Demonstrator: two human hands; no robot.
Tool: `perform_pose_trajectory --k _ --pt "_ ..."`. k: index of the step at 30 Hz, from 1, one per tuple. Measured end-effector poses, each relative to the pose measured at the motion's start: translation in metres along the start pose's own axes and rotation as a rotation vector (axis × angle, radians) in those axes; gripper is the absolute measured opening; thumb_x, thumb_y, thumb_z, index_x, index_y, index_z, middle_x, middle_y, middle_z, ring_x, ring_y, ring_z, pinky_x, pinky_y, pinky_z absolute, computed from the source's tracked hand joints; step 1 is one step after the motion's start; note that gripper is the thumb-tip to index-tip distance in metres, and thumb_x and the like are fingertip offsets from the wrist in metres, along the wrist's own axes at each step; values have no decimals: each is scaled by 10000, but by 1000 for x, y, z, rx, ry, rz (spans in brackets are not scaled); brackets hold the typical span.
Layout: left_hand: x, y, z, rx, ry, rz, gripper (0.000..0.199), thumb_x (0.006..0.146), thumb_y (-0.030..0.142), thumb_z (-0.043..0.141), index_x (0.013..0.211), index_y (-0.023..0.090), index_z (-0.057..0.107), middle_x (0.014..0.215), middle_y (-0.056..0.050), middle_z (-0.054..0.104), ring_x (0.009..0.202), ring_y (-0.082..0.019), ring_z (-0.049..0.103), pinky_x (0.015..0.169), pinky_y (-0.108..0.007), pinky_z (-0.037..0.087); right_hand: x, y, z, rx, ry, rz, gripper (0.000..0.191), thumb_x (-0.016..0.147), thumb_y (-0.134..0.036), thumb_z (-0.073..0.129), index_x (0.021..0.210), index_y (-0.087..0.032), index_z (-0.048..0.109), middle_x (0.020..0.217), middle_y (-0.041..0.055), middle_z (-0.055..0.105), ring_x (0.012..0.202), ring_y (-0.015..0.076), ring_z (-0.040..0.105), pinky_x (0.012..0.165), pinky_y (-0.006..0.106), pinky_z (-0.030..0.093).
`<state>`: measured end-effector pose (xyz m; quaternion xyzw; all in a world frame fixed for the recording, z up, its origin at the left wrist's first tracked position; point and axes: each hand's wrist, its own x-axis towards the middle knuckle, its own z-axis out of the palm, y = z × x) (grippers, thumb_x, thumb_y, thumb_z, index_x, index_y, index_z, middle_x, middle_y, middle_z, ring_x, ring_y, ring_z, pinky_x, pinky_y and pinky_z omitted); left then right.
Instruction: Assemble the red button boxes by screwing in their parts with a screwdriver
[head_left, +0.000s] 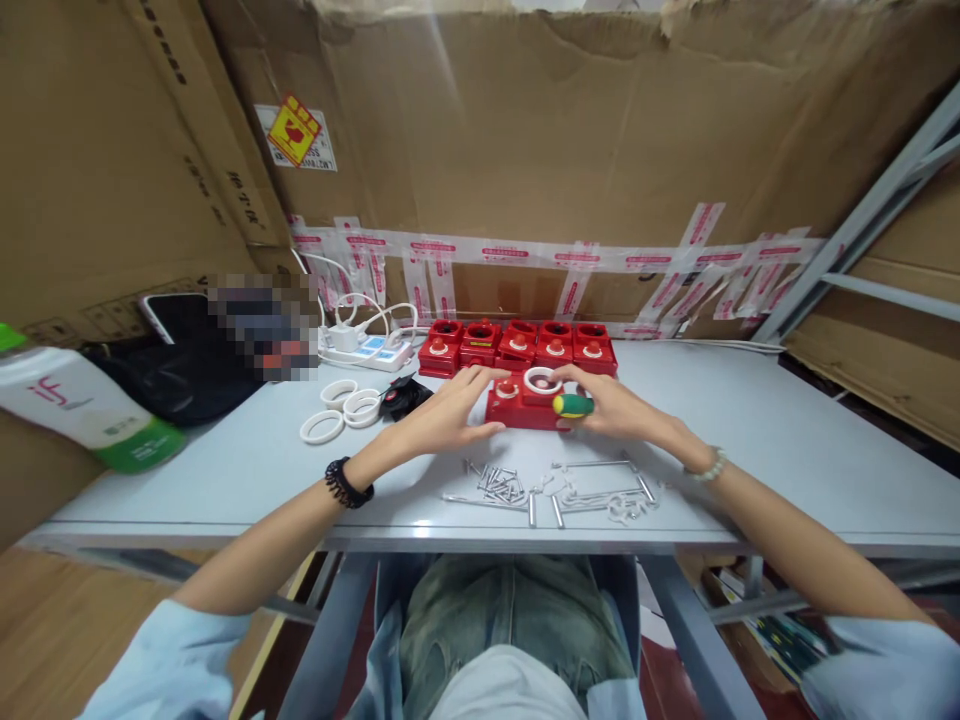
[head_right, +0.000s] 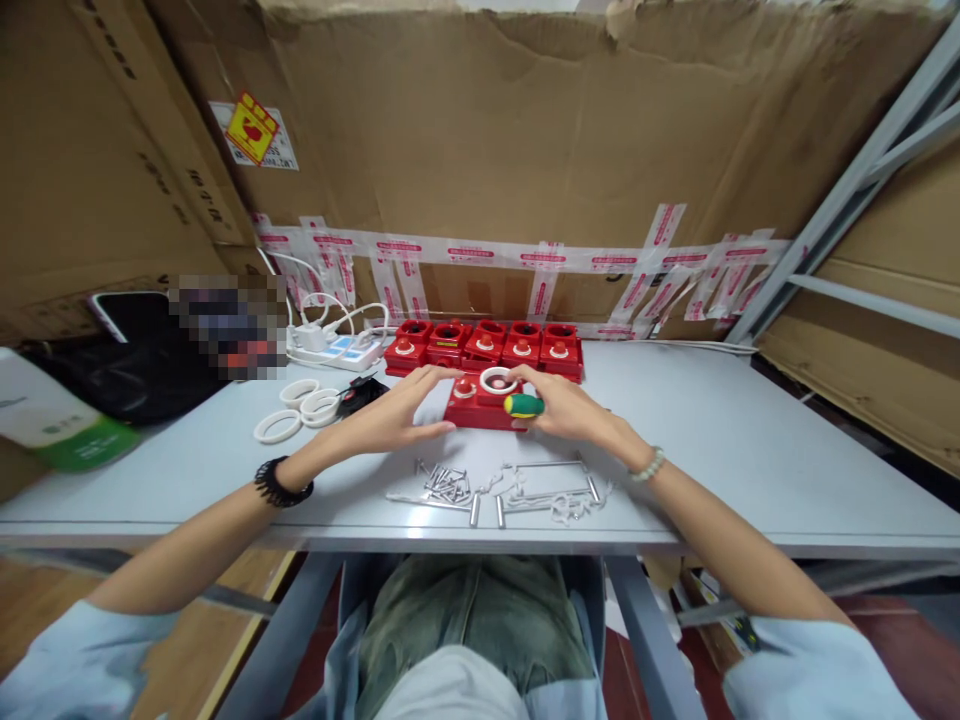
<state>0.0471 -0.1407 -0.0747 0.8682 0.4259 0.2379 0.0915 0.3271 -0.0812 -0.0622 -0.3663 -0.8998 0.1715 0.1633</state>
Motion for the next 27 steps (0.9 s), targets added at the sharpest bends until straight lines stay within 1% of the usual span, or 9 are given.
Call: perform_pose_trajectory --k 3,5,8,10,12,14,17,20,27 --pt "12 3 2 24 4 -8 791 818 408 703 1470 267 280 1475 -157 428 1356 -338 431 1072 -554 386 14 -16 10 48 4 -123 579 794 -330 689 1331 -277 481 1347 84 614 1124 267 629 935 397 478" --pt "20 1 6 61 -9 -21 888 771 411 745 1493 289 242 1499 -164 414 1356 -365 437 1055 -587 381 17 -21 11 102 59 -154 573 803 -368 692 1329 -264 488 1304 87 638 1095 254 638 921 391 488" --pt "28 -5 11 93 -50 -30 973 729 432 781 1509 279 218 1457 -176 482 1300 -378 504 1013 -569 408 19 -28 1 199 281 -84 306 835 -456 654 993 -196 629 938 67 726 811 197 658 759 337 503" --pt "30 -10 13 97 -54 -19 955 716 475 788 1493 267 272 1379 -163 563 1236 -365 562 986 -522 432 22 -34 -9 304 474 9 314 856 -473 610 725 -190 581 683 39 673 628 154 605 646 305 480" --pt "30 -15 14 90 -35 -10 882 713 530 778 1444 255 368 1318 -146 609 1188 -349 595 972 -486 440 26 -39 -17 409 559 117 367 845 -459 605 601 -204 505 505 -2 563 478 116 507 525 279 422" --pt "28 -20 15 59 -1 -3 813 725 563 758 1397 245 427 1324 -136 605 1192 -335 593 981 -472 436 29 -40 -18 425 461 200 344 801 -416 650 574 -197 514 458 -18 530 425 93 437 477 265 367" --pt "23 -23 14 6 83 0 775 744 580 741 1374 252 432 1393 -128 557 1259 -325 548 1013 -475 419 29 -33 -8 334 216 249 260 750 -344 692 589 -163 598 546 18 630 471 86 463 510 254 369" --pt "20 -23 12 11 159 -10 773 729 572 762 1353 253 436 1425 -127 528 1266 -336 538 1019 -494 416 26 -26 3 317 66 313 251 756 -341 680 600 -149 635 536 12 622 456 73 434 492 246 353" --pt "18 -15 11 16 251 -9 764 716 492 803 1352 277 439 1378 -108 563 1230 -328 557 1000 -487 426 22 -28 6 442 -42 347 182 740 -312 666 659 -149 665 495 -26 567 408 69 378 399 239 292"
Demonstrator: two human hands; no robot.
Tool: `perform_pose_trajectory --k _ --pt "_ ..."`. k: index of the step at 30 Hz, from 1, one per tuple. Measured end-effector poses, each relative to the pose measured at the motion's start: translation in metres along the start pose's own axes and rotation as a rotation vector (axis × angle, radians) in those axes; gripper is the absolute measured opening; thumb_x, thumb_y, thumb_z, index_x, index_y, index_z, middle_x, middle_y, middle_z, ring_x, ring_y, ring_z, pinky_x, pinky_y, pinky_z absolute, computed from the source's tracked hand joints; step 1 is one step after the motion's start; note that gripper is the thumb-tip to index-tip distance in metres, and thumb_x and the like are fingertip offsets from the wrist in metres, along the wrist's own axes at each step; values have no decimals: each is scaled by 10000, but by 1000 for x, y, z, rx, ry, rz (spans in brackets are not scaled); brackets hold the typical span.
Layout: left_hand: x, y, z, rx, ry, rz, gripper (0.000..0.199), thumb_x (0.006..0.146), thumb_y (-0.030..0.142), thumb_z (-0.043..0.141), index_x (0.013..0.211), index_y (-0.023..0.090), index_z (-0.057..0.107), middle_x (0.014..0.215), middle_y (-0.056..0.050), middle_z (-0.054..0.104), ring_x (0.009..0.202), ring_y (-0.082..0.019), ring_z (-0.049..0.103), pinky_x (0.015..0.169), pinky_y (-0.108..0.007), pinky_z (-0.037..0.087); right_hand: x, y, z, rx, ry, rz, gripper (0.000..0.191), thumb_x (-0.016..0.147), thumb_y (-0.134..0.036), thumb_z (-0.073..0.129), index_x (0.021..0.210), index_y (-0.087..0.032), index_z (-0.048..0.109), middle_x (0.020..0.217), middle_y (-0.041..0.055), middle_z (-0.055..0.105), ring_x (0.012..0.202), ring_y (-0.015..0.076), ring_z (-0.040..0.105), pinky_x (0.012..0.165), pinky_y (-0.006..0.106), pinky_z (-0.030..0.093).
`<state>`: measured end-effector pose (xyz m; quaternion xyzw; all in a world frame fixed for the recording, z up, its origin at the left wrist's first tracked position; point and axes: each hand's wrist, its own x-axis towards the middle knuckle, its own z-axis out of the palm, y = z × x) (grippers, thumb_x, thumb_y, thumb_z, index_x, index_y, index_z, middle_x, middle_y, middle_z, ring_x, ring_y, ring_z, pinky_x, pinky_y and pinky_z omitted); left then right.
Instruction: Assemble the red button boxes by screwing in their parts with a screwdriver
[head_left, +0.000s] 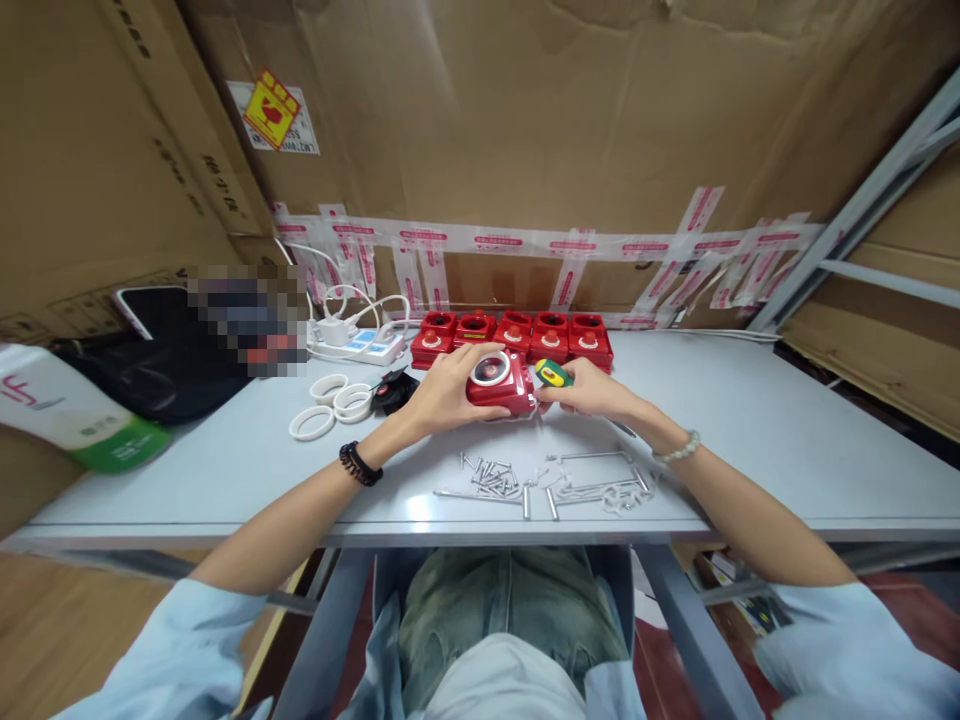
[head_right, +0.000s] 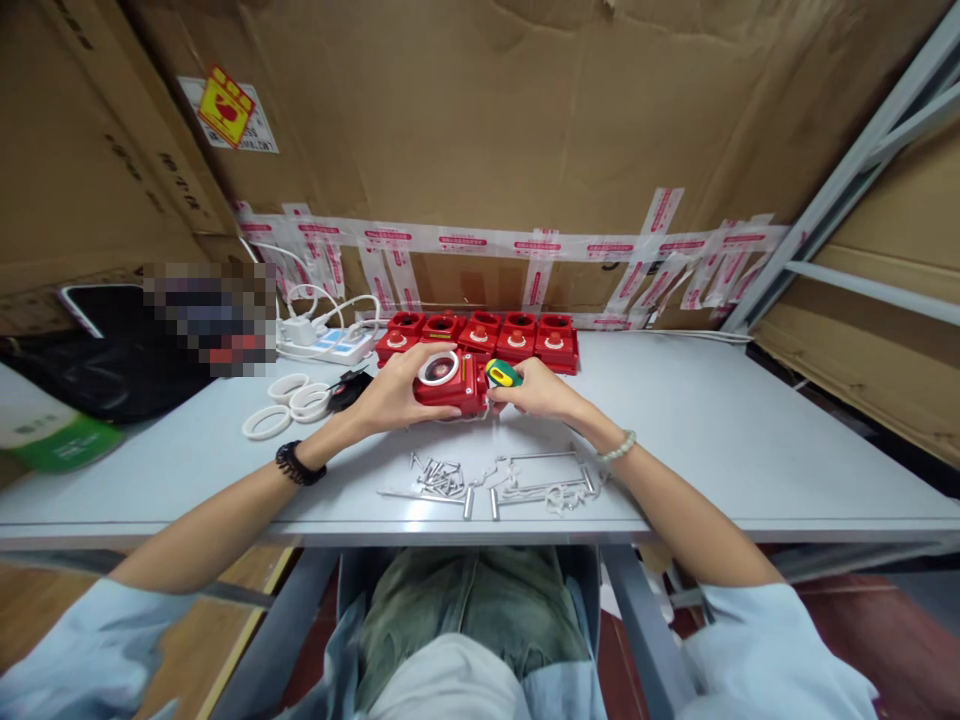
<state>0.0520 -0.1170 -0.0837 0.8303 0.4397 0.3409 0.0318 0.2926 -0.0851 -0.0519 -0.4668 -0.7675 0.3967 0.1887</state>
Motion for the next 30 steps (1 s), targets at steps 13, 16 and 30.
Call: perform_pose_trajectory --k 13,16,30 --pt "1 1 -2 -43 22 -1 756 698 492 819 1323 260 462 1373 -106 567 1236 -314 560 1020 -484 442 10 15 7 -9 116 -143 162 655 -299 677 620 -166 590 579 -47 495 581 94 386 579 256 326" --pt "3 0 -8 -102 3 -1 770 680 491 828 1318 257 468 1389 -100 559 1238 -303 566 1032 -470 458 11 15 9 -31 124 -203 254 656 -371 699 622 -183 533 600 -57 424 593 90 325 565 255 295" --pt "6 -1 -24 -119 -21 -90 759 669 511 815 1304 246 496 1334 -88 610 1150 -295 622 978 -446 498 9 8 11 -194 258 -398 147 670 -270 654 638 -165 555 619 -43 431 610 90 347 580 265 289"
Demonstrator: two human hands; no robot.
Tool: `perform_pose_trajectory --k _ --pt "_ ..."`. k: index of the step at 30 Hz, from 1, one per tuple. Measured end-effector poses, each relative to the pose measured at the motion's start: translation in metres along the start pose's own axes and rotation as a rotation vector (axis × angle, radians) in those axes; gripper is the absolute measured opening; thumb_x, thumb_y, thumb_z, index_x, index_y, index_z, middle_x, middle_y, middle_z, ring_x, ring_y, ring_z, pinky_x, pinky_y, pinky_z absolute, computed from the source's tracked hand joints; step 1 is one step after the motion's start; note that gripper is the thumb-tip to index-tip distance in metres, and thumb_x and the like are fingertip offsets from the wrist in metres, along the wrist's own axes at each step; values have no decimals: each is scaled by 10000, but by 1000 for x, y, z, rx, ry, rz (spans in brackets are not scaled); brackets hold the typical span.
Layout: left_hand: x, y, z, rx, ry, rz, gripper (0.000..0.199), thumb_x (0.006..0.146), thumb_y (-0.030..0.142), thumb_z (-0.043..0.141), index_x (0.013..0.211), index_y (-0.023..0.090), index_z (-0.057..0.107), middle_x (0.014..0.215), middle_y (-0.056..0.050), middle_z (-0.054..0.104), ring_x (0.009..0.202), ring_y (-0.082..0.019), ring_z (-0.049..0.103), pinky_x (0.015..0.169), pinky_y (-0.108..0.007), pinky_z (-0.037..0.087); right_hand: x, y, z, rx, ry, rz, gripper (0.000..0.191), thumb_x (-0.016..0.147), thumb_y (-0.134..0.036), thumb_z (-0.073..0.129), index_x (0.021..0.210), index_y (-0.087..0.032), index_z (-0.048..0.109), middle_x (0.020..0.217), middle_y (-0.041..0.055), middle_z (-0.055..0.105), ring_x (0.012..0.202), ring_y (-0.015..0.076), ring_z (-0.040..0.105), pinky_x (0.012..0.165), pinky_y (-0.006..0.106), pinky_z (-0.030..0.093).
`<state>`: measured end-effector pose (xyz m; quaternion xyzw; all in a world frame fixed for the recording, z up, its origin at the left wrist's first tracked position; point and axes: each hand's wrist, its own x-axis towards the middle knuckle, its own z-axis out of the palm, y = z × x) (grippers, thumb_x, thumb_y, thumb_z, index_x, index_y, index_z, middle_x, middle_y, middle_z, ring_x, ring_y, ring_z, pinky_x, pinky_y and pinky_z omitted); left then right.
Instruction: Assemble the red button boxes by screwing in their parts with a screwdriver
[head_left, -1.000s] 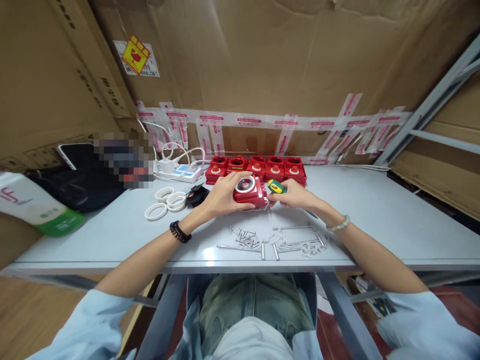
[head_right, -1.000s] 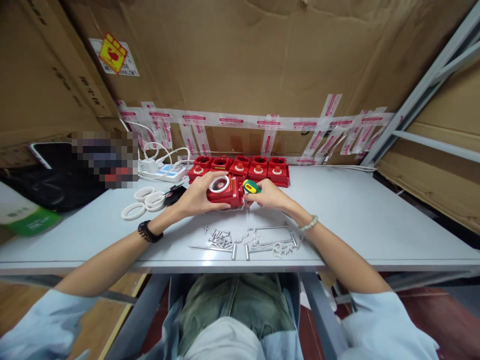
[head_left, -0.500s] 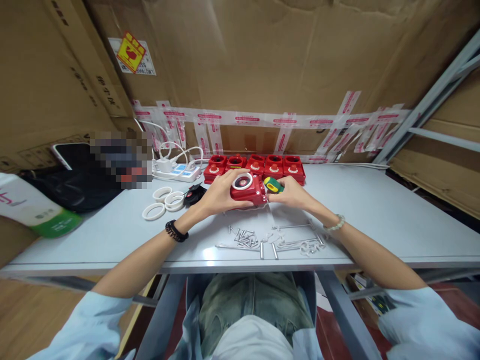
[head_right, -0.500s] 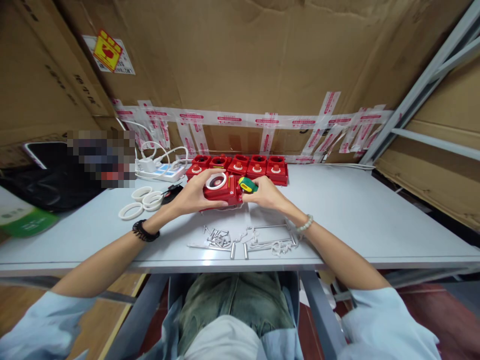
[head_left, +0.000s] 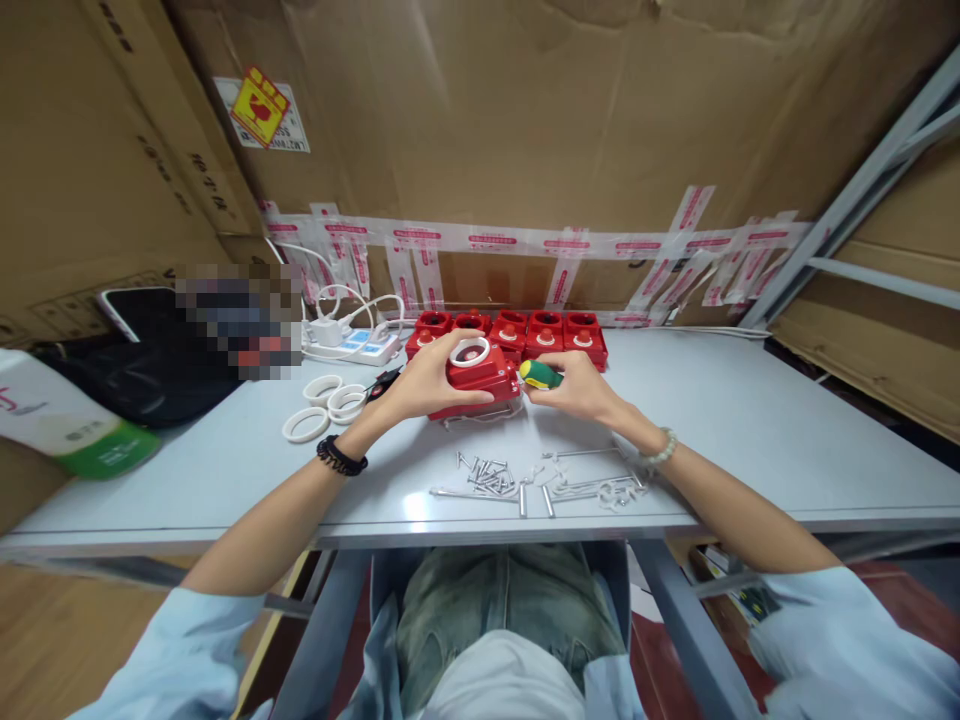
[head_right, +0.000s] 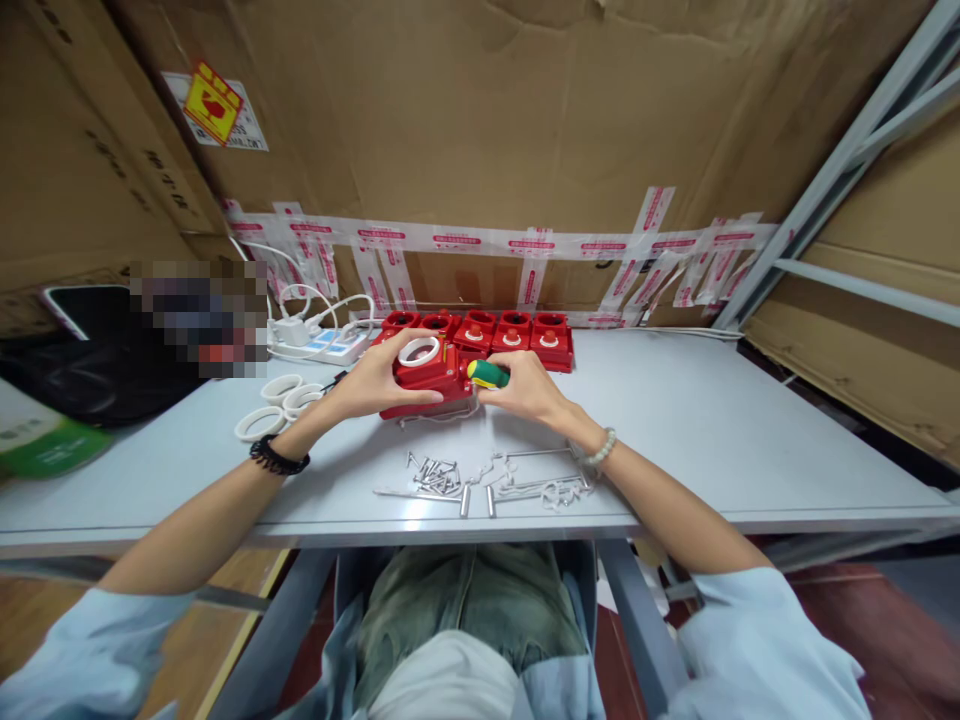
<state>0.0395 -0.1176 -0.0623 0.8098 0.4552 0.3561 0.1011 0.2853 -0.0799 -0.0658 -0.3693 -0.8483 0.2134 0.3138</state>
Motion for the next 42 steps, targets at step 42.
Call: perform_pose_trajectory --k 42 --pt "-2 5 9 285 108 65 710 715 461 801 1308 267 462 1376 -92 589 1215 -304 574 982 -459 417 15 -2 5 353 2 374 249 679 -301 761 822 -158 615 515 -51 508 424 73 393 393 239 287"
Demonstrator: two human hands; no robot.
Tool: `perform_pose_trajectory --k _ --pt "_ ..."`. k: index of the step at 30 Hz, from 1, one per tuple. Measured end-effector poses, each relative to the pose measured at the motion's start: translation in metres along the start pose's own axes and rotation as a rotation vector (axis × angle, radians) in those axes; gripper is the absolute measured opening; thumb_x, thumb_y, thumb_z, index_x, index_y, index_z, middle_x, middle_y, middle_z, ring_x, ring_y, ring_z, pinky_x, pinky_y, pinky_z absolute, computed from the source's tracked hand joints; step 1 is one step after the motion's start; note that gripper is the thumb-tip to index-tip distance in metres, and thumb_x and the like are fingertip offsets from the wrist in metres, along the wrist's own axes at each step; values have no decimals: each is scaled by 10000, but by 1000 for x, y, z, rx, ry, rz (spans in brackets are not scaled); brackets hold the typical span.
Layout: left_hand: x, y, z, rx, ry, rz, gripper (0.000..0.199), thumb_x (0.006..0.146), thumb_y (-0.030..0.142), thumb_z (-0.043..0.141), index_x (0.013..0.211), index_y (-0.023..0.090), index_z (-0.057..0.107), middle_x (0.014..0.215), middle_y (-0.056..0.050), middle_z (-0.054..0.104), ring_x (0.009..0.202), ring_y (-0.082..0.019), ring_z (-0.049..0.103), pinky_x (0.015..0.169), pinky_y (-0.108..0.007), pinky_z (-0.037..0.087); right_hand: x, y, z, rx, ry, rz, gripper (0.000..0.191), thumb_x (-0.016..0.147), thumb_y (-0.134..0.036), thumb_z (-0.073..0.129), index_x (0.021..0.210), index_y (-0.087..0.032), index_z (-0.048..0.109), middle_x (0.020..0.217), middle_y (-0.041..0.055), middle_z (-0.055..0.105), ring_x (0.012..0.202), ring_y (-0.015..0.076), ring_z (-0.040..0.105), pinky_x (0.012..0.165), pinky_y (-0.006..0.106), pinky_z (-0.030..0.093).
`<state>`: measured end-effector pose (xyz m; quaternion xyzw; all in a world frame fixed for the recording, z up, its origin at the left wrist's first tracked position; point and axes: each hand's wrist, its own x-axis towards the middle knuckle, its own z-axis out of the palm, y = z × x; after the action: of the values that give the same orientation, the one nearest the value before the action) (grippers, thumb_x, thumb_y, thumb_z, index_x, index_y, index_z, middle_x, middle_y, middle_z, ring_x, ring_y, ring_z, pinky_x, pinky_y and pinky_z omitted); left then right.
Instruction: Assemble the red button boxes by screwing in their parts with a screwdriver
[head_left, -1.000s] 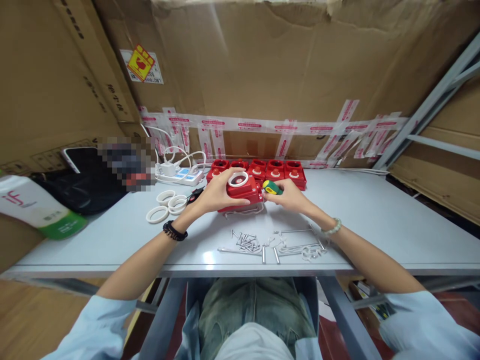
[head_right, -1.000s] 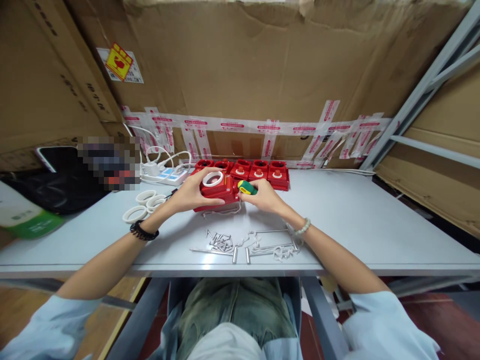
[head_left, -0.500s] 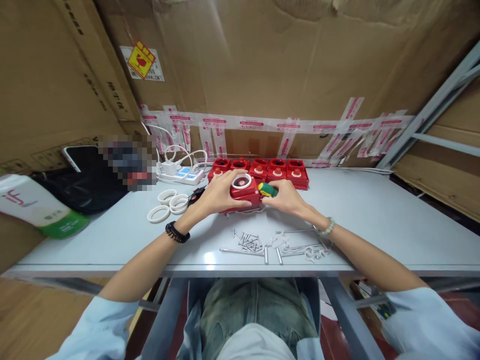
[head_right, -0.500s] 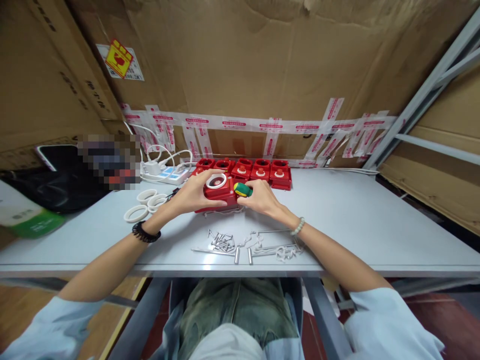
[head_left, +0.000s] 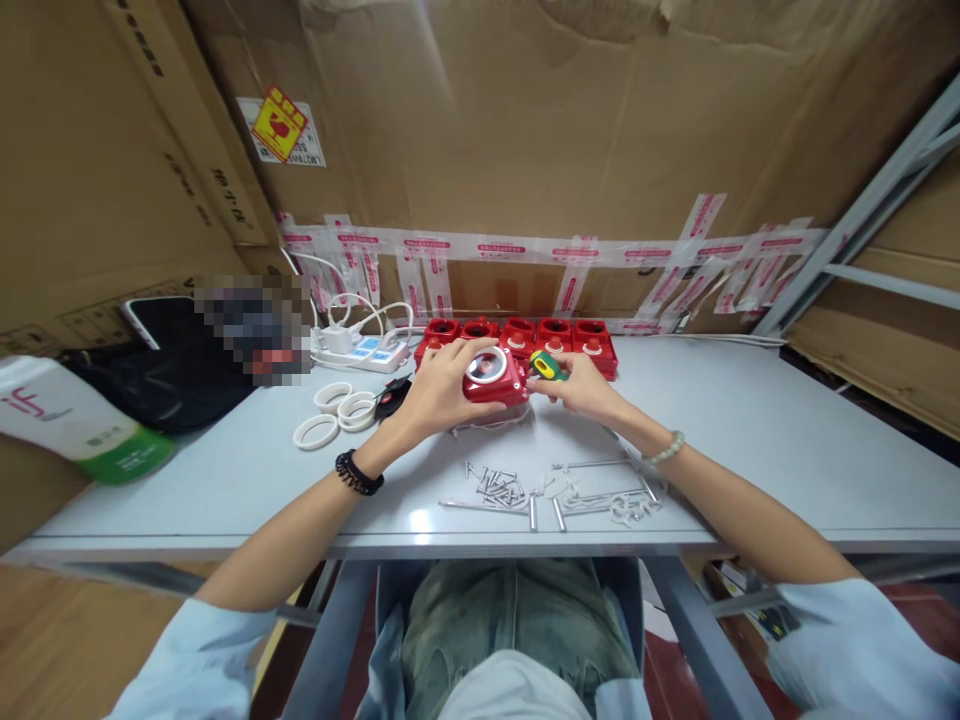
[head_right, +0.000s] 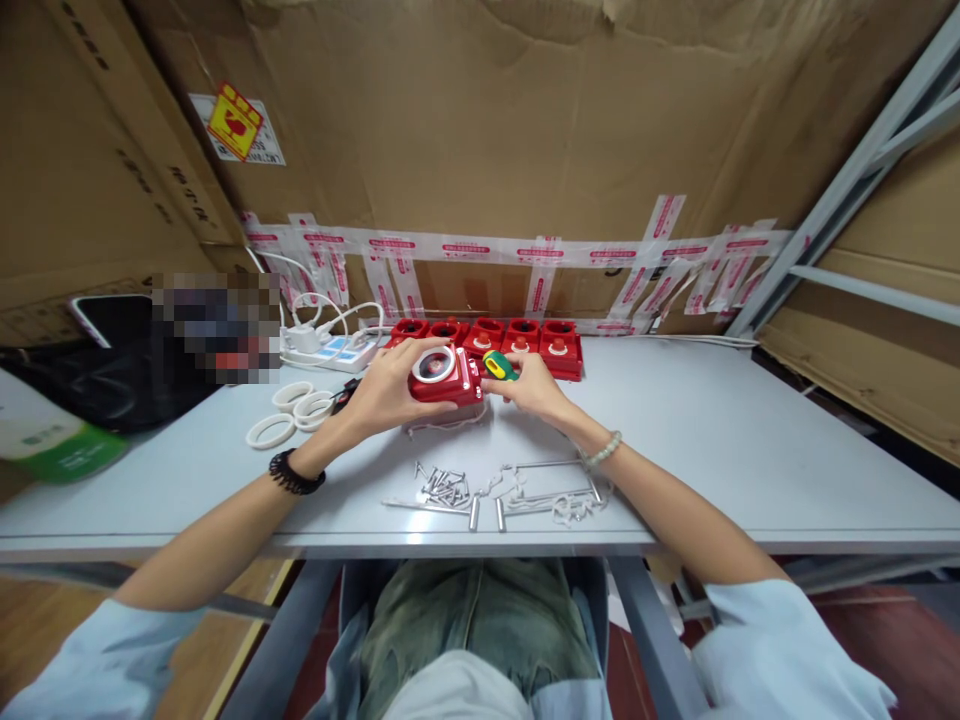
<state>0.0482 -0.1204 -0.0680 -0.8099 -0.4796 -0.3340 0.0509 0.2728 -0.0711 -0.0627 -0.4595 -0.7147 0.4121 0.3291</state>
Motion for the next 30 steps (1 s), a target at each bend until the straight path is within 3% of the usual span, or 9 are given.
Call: perform_pose_trajectory --k 4,9,12,20,24,28,30 --pt "-1 3 2 19 -2 -21 737 709 513 793 1316 257 464 1336 -111 605 1196 -310 575 971 -459 408 3 5 1 21 26 -15 276 625 -276 779 819 -161 620 541 -50 512 468 88 419 441 249 310" --pt "-2 6 4 29 -25 -44 727 720 512 786 1322 271 457 1336 -102 602 1204 -318 564 989 -477 379 9 13 2 -59 70 -207 247 600 -284 747 777 -149 641 702 9 610 662 141 516 604 278 407" --pt "-2 7 5 50 -26 -52 731 725 525 780 1325 263 456 1323 -101 608 1203 -330 562 993 -489 364 9 14 4 -100 82 -253 245 601 -255 713 803 -132 652 781 30 646 735 157 537 692 291 427" --pt "-2 1 0 130 -72 -150 739 720 516 781 1328 251 455 1273 -114 624 1168 -359 579 961 -510 374 -4 4 9 -277 108 -304 125 637 -193 626 750 -138 626 712 3 616 688 136 501 647 262 344" --pt "0 -11 -12 159 2 -229 699 732 526 767 1305 255 470 1257 -119 635 1145 -360 585 936 -499 388 -9 4 14 -457 -44 -325 163 649 -149 605 801 -152 664 744 12 646 678 132 511 643 267 341" --pt "2 -15 -20 180 49 -278 683 732 535 763 1291 263 478 1248 -124 641 1131 -370 591 935 -515 390 -11 8 22 -602 -193 -342 27 671 -179 647 690 -171 630 705 27 638 647 137 497 616 284 318" --pt "2 -15 -20 177 45 -271 689 733 544 758 1295 268 469 1270 -124 634 1133 -368 592 936 -517 389 -11 9 23 -645 -232 -339 45 692 -201 657 687 -176 619 710 36 634 645 142 494 612 289 314"
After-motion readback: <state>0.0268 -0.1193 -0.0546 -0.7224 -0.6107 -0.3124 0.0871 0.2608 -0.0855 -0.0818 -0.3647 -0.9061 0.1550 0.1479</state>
